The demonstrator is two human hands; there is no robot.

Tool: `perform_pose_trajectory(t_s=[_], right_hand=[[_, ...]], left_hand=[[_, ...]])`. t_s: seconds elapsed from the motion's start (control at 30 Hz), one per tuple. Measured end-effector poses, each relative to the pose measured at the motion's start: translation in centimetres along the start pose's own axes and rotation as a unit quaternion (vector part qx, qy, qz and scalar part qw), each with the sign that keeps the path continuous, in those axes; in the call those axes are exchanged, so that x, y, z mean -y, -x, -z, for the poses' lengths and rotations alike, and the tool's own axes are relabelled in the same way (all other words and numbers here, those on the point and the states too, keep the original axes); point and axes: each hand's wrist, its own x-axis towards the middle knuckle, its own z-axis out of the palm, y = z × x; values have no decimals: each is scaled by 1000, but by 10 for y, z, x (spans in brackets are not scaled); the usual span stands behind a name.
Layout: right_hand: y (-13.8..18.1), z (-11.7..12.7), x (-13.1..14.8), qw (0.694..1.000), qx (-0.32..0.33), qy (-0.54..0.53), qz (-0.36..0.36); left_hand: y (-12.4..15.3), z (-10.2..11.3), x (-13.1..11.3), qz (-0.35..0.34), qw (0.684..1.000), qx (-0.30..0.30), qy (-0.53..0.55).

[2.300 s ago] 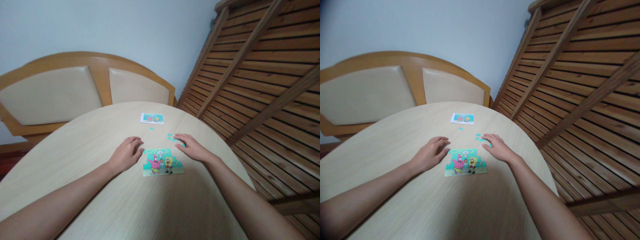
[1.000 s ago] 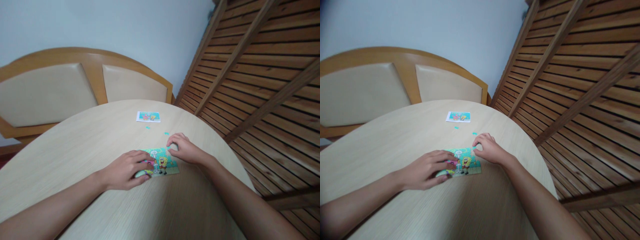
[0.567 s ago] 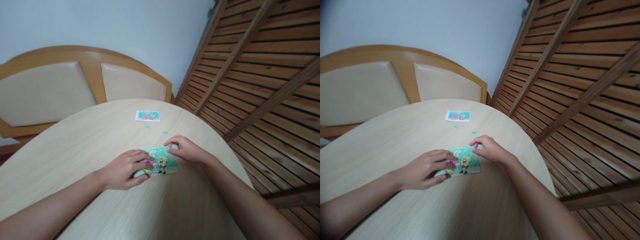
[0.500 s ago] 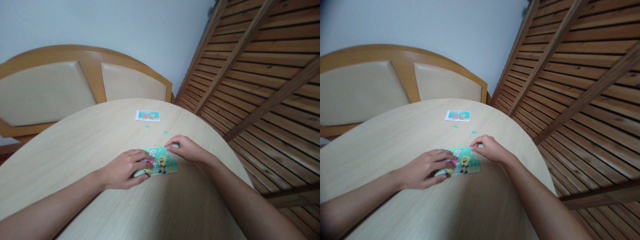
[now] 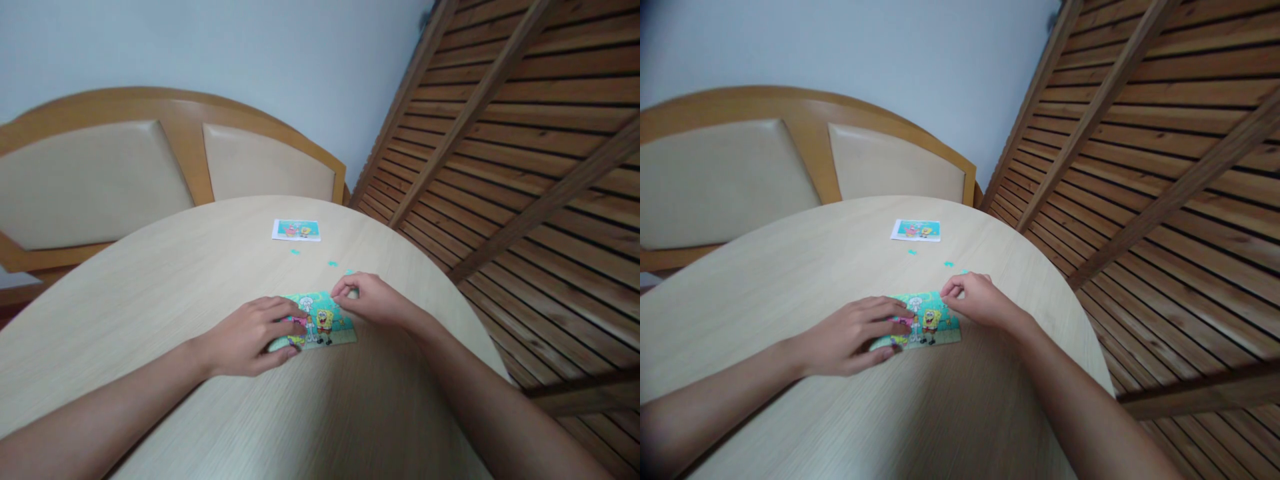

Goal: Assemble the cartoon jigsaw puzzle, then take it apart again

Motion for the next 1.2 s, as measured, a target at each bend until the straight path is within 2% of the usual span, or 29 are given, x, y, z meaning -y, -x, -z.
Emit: perform_pose_trajectory(t_s=[0.37,0.6,0.83,0.9,1.03,1.2], right_hand=[[-1,-3,-1,997,-31,73,19],[-2,-6,-3,995,-28,88,39],[-3,-4,-3,989,-38,104,97],[-6,-3,-10,989,-73,85,94],[-15,1,-35,978,-188,77,44],[-18,9,-59,970,-227,84,-31]], left_hand=[[0,0,-1,0,1000,13,-12],[1,0,0,2,1000,19,-14],[0,0,0,-7,1000,1,-3],[0,0,0,-12,1000,-3,-4],[0,-2,1,-16,1000,-8,-6],[1,-2,2,-17,1000,-4,-10]])
